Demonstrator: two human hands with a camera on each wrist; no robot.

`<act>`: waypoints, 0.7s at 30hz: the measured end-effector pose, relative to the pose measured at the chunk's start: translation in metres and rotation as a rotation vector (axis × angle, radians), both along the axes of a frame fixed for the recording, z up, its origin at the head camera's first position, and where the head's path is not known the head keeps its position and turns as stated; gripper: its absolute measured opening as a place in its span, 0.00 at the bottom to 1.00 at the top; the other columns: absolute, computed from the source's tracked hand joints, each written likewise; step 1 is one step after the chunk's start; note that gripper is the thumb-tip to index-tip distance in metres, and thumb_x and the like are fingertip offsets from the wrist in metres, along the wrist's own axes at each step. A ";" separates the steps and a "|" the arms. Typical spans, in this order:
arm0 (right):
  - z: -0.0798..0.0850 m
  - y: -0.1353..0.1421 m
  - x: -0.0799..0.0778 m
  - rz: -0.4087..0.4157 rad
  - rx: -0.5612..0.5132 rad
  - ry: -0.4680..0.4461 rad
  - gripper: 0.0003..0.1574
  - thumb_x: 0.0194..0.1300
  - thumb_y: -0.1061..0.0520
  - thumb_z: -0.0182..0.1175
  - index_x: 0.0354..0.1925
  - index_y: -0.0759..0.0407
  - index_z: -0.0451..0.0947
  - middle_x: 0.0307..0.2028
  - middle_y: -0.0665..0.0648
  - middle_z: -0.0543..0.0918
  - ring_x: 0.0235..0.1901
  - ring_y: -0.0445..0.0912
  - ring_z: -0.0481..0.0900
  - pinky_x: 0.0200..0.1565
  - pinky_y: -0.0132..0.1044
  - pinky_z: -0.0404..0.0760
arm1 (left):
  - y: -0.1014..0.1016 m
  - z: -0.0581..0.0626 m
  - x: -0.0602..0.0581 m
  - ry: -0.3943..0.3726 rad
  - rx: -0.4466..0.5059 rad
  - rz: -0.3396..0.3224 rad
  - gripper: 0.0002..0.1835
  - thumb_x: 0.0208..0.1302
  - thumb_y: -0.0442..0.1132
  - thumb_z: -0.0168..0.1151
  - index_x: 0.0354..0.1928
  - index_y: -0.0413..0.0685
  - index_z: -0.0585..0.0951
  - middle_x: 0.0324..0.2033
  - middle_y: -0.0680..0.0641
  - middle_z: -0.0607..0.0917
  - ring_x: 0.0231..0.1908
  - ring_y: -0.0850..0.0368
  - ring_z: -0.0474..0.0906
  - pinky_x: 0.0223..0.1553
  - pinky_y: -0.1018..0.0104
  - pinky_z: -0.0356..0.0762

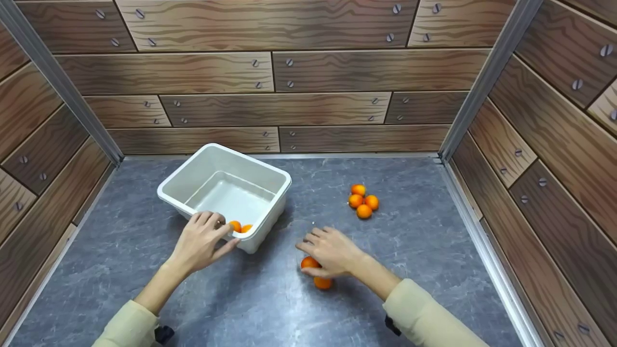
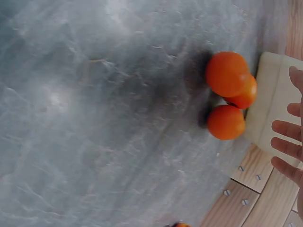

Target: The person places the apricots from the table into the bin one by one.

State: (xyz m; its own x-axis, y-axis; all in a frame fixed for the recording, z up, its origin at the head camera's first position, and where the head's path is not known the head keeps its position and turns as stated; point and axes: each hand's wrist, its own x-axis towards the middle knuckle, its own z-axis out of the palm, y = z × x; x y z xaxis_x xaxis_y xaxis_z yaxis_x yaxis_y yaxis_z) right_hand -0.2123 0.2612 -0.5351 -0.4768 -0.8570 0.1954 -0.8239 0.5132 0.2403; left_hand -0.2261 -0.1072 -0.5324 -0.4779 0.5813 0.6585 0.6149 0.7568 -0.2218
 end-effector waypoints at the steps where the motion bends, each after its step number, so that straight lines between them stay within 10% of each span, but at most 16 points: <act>1: -0.002 0.000 0.001 0.000 0.007 0.003 0.37 0.67 0.30 0.64 0.63 0.51 0.82 0.53 0.54 0.89 0.53 0.52 0.87 0.54 0.50 0.87 | 0.000 0.000 0.000 0.001 0.001 -0.001 0.19 0.68 0.64 0.61 0.37 0.58 0.80 0.36 0.48 0.81 0.38 0.46 0.79 0.45 0.52 0.79; 21: -0.028 0.005 0.006 -0.007 0.020 -0.038 0.30 0.67 0.32 0.65 0.57 0.49 0.84 0.48 0.52 0.88 0.49 0.49 0.85 0.47 0.45 0.84 | -0.001 -0.001 0.001 0.015 -0.003 0.008 0.19 0.68 0.65 0.60 0.39 0.58 0.80 0.37 0.49 0.82 0.39 0.47 0.80 0.46 0.52 0.80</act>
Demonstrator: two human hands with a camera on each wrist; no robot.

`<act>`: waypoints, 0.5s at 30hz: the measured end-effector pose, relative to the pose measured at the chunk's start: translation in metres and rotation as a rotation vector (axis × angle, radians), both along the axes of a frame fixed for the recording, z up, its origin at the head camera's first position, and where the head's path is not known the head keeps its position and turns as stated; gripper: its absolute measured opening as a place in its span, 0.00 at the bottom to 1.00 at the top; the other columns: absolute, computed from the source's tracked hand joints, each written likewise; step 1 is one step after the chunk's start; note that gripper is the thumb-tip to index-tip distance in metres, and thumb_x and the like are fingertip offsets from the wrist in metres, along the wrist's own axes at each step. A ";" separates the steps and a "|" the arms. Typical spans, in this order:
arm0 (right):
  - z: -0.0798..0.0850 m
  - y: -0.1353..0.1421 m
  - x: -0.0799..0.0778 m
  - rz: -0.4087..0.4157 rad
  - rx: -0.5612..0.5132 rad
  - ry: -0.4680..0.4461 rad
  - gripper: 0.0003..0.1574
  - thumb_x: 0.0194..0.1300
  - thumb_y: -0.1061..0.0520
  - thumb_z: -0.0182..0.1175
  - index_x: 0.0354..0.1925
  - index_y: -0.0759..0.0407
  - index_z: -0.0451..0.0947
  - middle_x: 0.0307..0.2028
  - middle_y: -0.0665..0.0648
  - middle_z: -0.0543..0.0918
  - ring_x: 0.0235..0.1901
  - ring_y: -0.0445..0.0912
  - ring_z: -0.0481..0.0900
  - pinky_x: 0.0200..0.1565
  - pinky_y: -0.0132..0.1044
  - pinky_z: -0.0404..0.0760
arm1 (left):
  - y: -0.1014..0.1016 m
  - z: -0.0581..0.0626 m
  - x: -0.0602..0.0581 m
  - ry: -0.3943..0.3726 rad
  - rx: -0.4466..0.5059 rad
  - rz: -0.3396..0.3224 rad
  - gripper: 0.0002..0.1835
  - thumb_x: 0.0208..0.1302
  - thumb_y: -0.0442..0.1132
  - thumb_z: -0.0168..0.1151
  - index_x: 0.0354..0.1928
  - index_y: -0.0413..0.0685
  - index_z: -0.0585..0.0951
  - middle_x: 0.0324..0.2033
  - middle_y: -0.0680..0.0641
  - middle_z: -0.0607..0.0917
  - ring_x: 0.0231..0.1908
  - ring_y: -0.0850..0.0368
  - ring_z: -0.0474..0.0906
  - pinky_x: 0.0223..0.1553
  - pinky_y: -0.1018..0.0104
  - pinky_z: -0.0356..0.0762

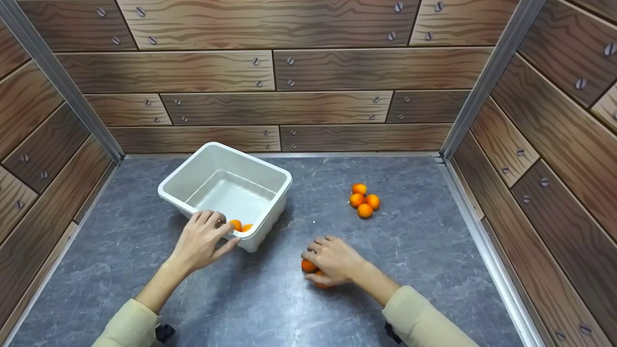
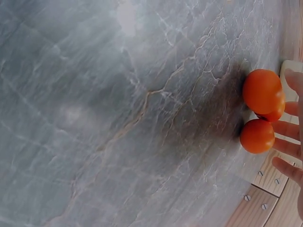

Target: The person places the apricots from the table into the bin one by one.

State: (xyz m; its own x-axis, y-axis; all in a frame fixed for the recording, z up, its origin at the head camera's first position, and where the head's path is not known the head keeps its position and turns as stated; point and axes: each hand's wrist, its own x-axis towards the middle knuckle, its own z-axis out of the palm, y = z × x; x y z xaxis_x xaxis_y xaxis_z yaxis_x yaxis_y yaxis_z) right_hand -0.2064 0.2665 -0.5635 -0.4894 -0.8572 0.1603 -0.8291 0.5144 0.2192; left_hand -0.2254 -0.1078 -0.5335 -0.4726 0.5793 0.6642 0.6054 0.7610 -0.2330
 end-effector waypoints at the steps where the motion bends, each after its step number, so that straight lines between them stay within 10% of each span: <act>1: 0.000 0.000 0.000 0.000 0.002 -0.002 0.30 0.67 0.32 0.64 0.56 0.49 0.84 0.48 0.52 0.89 0.49 0.49 0.85 0.47 0.45 0.84 | 0.000 0.000 0.000 0.003 0.002 -0.001 0.19 0.68 0.65 0.60 0.38 0.58 0.80 0.37 0.49 0.82 0.39 0.47 0.80 0.46 0.52 0.80; 15: 0.001 -0.001 -0.007 -0.020 0.024 -0.013 0.26 0.70 0.33 0.62 0.53 0.49 0.85 0.48 0.53 0.89 0.49 0.50 0.86 0.50 0.47 0.85 | 0.001 -0.001 0.000 -0.012 0.002 0.001 0.19 0.69 0.64 0.61 0.39 0.58 0.81 0.37 0.49 0.81 0.39 0.47 0.79 0.46 0.51 0.79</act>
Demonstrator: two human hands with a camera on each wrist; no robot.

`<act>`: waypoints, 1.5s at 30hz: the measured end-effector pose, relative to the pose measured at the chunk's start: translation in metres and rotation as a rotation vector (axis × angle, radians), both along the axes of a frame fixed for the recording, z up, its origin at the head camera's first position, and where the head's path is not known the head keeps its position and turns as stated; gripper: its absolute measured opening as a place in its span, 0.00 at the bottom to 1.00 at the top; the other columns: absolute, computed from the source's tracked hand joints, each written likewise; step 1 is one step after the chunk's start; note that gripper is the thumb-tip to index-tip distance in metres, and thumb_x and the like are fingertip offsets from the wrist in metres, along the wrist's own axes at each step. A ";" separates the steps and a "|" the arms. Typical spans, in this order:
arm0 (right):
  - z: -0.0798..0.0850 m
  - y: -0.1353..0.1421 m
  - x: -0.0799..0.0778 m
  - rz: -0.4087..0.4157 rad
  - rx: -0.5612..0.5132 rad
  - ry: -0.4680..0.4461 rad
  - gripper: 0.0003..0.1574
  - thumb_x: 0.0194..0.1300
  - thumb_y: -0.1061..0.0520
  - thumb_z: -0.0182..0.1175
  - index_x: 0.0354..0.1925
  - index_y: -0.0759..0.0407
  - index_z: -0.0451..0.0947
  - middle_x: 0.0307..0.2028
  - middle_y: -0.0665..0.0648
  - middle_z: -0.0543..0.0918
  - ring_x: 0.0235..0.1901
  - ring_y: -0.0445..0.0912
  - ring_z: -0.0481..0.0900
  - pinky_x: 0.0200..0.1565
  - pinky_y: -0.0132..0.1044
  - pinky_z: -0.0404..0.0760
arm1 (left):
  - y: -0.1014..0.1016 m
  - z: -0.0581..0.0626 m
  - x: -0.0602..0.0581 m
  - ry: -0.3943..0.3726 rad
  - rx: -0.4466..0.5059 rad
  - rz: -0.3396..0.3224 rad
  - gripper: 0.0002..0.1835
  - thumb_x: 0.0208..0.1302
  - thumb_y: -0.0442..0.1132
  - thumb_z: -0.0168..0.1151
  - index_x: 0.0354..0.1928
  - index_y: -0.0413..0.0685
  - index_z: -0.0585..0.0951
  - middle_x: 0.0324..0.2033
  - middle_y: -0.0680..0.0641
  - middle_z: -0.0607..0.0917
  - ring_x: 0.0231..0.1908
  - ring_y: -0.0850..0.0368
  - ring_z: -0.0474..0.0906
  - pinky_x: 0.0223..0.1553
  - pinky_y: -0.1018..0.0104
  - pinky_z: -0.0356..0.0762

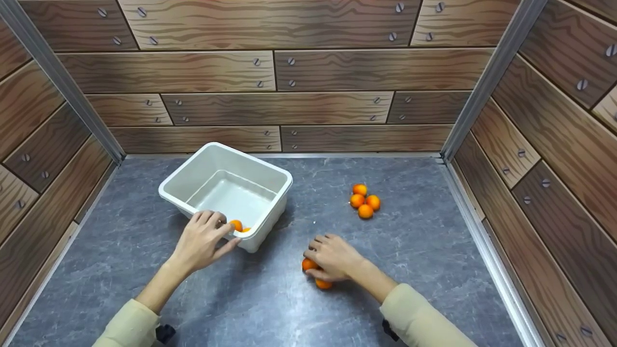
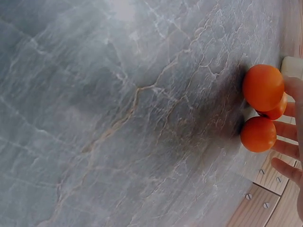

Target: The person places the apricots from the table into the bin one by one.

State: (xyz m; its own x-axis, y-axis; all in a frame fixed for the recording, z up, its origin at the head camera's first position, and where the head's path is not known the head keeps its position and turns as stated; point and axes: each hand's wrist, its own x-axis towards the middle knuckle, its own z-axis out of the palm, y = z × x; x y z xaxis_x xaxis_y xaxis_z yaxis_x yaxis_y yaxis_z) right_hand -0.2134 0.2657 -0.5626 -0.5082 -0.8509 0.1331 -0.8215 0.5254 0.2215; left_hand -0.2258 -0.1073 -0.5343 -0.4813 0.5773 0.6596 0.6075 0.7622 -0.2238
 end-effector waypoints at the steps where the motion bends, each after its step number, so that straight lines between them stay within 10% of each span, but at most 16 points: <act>1: 0.000 0.000 0.000 -0.003 0.001 -0.002 0.26 0.71 0.33 0.62 0.53 0.49 0.85 0.48 0.53 0.89 0.49 0.50 0.86 0.50 0.47 0.85 | 0.000 0.000 0.000 0.001 0.001 0.000 0.19 0.69 0.64 0.61 0.39 0.58 0.81 0.37 0.49 0.82 0.39 0.47 0.79 0.46 0.52 0.79; 45: 0.000 -0.020 -0.019 0.022 -0.084 0.066 0.23 0.69 0.36 0.66 0.50 0.50 0.86 0.42 0.52 0.89 0.45 0.50 0.87 0.50 0.46 0.85 | -0.001 0.000 0.000 -0.008 0.014 -0.008 0.19 0.71 0.64 0.58 0.38 0.58 0.80 0.36 0.49 0.81 0.38 0.48 0.79 0.47 0.51 0.80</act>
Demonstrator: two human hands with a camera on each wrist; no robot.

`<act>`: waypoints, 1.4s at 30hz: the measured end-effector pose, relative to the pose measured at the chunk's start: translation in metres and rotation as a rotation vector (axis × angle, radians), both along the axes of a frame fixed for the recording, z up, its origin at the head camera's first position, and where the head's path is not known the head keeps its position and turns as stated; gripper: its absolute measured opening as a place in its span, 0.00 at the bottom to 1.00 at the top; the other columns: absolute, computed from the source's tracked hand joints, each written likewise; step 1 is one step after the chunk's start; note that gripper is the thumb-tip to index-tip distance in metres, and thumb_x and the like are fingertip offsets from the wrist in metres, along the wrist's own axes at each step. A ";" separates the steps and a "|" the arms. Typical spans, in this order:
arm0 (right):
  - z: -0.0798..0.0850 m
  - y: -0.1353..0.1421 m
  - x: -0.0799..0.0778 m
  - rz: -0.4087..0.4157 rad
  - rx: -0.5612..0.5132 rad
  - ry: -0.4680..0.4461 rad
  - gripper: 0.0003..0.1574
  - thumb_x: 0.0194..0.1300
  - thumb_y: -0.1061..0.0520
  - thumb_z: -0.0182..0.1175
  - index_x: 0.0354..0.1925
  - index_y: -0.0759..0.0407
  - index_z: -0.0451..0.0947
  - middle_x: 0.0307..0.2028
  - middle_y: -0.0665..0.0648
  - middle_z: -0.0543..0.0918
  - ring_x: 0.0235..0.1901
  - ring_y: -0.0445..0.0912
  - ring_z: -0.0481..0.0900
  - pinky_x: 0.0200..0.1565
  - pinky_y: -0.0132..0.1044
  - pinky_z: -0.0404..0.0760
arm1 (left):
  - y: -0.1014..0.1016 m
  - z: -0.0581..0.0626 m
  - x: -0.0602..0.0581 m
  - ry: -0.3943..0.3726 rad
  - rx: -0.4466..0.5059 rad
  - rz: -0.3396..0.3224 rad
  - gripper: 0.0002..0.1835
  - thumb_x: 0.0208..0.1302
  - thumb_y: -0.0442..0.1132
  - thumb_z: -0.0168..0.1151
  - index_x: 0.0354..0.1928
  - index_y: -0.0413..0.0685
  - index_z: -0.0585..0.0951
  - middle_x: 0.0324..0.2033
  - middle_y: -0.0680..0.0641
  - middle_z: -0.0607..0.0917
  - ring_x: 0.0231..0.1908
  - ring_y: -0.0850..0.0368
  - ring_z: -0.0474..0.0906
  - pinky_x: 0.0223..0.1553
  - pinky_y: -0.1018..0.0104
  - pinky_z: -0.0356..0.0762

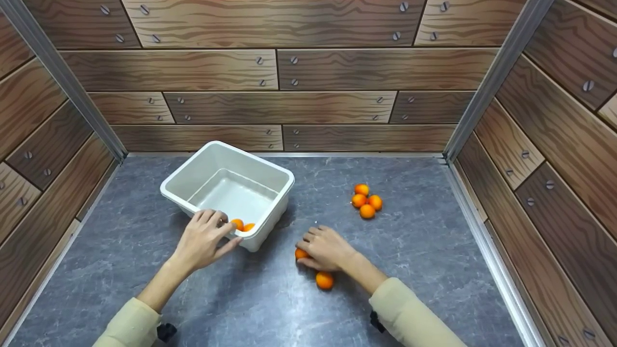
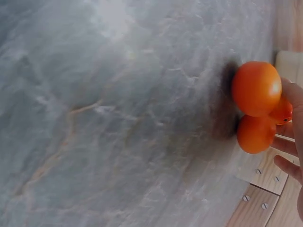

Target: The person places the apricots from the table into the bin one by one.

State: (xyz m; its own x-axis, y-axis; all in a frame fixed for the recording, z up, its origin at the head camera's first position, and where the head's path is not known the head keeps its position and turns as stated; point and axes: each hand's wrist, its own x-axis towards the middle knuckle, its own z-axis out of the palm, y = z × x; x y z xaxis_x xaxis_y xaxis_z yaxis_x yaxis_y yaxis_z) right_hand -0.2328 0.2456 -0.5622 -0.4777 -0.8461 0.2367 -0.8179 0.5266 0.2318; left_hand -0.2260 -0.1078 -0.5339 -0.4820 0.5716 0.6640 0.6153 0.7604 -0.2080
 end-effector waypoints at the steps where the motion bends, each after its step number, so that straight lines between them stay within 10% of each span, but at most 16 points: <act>1: 0.002 0.000 -0.001 -0.003 -0.011 0.008 0.23 0.68 0.36 0.66 0.50 0.50 0.86 0.42 0.53 0.89 0.45 0.51 0.87 0.51 0.47 0.86 | 0.000 0.000 0.000 0.002 0.001 -0.001 0.19 0.71 0.65 0.58 0.38 0.58 0.80 0.36 0.49 0.81 0.38 0.48 0.79 0.47 0.52 0.80; 42: 0.072 -0.012 -0.030 0.022 -0.372 0.230 0.24 0.63 0.41 0.73 0.49 0.55 0.88 0.37 0.55 0.90 0.40 0.52 0.89 0.48 0.46 0.89 | 0.000 -0.002 -0.002 0.013 -0.001 -0.008 0.21 0.75 0.66 0.53 0.38 0.58 0.81 0.36 0.49 0.82 0.38 0.48 0.79 0.45 0.52 0.79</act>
